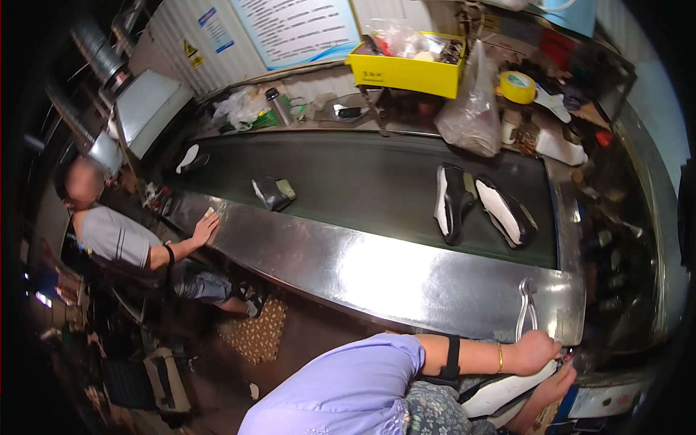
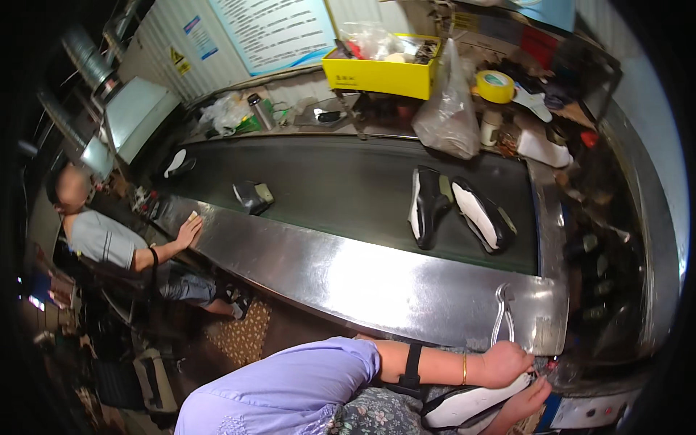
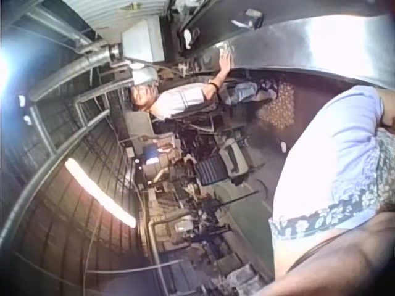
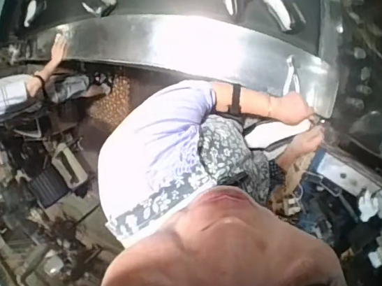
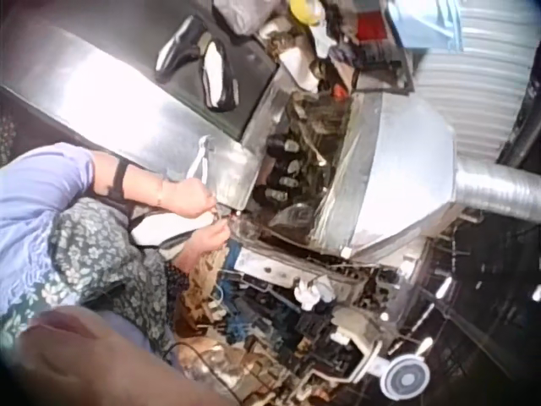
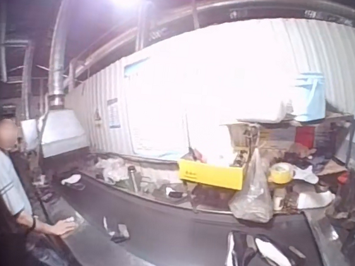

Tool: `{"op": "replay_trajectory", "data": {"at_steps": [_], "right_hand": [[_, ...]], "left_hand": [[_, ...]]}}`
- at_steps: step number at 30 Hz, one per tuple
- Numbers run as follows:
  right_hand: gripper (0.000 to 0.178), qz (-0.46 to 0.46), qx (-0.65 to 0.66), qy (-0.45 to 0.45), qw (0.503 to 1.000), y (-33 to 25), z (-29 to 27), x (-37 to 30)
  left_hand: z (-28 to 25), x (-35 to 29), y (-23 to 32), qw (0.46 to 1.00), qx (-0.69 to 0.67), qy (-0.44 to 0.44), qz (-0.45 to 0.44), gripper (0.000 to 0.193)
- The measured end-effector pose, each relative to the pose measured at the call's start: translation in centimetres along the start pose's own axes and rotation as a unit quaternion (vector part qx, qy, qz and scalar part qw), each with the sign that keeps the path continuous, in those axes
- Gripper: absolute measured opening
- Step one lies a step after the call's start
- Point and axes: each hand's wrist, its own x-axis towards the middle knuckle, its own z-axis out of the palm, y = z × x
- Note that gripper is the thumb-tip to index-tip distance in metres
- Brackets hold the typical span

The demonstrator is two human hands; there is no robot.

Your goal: The person is seen working at a shoe manufacturing station, handling shoe lasts and uppers, and positioning them on a conveyor or machine.

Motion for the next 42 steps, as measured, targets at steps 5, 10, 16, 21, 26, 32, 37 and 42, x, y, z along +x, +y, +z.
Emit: {"op": "replay_trajectory", "data": {"at_steps": [5,10,16,21,26,32,37,42], "right_hand": [[0.029,-0.007,0.066,-0.194,0.979,-2.2,-1.2,0.6],[0.033,-0.025,-0.004,-0.233,0.972,-0.2,-1.6,1.4],[0.035,-0.010,-0.038,-0.168,0.985,-1.4,-0.6,0.4],[0.031,-0.065,-0.069,-0.112,0.989,-3.0,0.4,0.5],[0.031,-0.011,-0.056,-0.157,0.986,-2.1,-0.2,0.7],[0.033,0.048,0.044,-0.129,0.990,1.6,-3.6,-4.4],[0.027,0.207,0.037,-0.144,0.967,-1.6,-5.7,-12.4],[0.022,0.308,0.174,-0.143,0.924,-1.8,-8.3,-10.2]], "left_hand": [[-2.0,0.1,-1.3,0.999,-0.036,0.015,0.017,0.022],[-2.7,0.0,-1.7,0.987,-0.134,0.039,0.085,0.022],[-1.1,0.3,-1.1,0.998,-0.064,-0.001,0.012,0.019],[-0.2,0.6,-0.9,0.965,-0.174,0.050,-0.190,0.016],[2.0,-0.7,-3.1,0.909,-0.387,-0.036,-0.148,0.040],[1.5,-1.0,-1.0,0.890,-0.393,-0.191,-0.126,0.059],[2.5,-0.6,-1.7,0.944,-0.286,-0.151,-0.065,0.049],[-2.0,-0.6,-0.8,0.788,-0.506,-0.247,-0.248,0.050]]}}
